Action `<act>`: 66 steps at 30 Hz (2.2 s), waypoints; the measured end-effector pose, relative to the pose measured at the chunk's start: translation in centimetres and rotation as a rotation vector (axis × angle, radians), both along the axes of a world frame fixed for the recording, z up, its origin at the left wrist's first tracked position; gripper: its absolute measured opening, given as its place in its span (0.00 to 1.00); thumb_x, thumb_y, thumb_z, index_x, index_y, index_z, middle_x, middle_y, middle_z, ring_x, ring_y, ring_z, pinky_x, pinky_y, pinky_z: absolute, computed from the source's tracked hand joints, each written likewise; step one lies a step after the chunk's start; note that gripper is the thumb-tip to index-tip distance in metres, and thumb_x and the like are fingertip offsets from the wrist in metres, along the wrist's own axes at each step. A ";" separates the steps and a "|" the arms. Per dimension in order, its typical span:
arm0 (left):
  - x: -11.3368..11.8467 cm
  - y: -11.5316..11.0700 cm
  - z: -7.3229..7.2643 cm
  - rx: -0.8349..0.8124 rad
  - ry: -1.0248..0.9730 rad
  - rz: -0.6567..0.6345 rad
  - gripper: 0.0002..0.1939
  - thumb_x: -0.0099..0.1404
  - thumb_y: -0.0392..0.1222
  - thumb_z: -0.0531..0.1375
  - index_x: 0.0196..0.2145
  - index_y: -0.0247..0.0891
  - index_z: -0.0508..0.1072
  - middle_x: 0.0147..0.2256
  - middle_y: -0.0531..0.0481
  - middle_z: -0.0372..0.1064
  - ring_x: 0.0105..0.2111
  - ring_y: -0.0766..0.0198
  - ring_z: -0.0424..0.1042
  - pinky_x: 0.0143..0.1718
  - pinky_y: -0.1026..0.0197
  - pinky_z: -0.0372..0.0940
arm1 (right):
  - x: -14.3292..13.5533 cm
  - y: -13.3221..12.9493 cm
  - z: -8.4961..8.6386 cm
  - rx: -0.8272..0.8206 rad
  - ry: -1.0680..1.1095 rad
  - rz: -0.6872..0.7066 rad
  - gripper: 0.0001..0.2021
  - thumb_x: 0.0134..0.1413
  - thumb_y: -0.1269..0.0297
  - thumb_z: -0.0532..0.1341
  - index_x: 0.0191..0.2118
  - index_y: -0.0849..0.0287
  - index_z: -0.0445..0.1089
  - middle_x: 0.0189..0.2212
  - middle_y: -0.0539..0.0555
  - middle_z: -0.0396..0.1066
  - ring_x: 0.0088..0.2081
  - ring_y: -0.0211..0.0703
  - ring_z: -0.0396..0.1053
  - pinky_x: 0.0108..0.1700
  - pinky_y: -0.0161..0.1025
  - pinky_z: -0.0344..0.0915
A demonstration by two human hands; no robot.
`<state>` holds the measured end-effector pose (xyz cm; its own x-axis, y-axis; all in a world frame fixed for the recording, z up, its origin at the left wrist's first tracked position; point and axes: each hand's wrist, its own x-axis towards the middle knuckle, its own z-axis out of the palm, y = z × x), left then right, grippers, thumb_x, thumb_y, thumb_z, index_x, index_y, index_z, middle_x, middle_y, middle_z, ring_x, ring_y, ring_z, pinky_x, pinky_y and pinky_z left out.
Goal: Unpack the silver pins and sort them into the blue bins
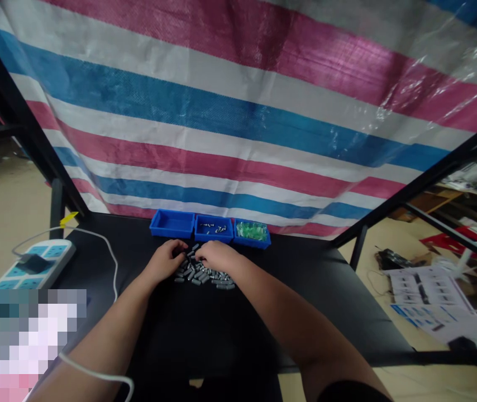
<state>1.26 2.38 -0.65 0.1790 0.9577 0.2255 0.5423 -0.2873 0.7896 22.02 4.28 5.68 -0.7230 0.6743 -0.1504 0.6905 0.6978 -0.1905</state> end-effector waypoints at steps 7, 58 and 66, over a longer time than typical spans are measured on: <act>0.0 -0.1 0.2 -0.022 0.003 -0.033 0.13 0.58 0.32 0.58 0.41 0.38 0.75 0.37 0.48 0.73 0.36 0.61 0.71 0.39 0.60 0.64 | -0.8 0.9 0.5 -0.054 -0.110 0.055 0.11 0.50 0.70 0.67 0.41 0.51 0.79 0.35 0.50 0.76 0.34 0.40 0.70 0.33 0.33 0.57; 0.1 -0.3 0.4 -0.046 0.022 -0.056 0.12 0.59 0.32 0.58 0.41 0.37 0.75 0.34 0.49 0.71 0.33 0.63 0.69 0.36 0.62 0.61 | -1.0 -1.3 -0.6 -0.136 0.074 -0.322 0.09 0.39 0.68 0.67 0.32 0.55 0.75 0.28 0.47 0.74 0.29 0.38 0.70 0.30 0.31 0.57; 0.0 -0.2 0.2 -0.043 -0.003 -0.056 0.12 0.59 0.33 0.58 0.41 0.37 0.75 0.35 0.49 0.72 0.32 0.63 0.69 0.36 0.62 0.62 | 1.3 2.7 1.6 -0.016 0.276 -0.469 0.10 0.41 0.71 0.66 0.34 0.56 0.75 0.26 0.46 0.74 0.28 0.37 0.70 0.31 0.31 0.59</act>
<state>1.26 2.15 -0.42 0.2320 0.9549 0.1854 0.5239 -0.2833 0.8033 23.36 6.94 7.25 -0.3592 0.9332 -0.0107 0.8498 0.3224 -0.4171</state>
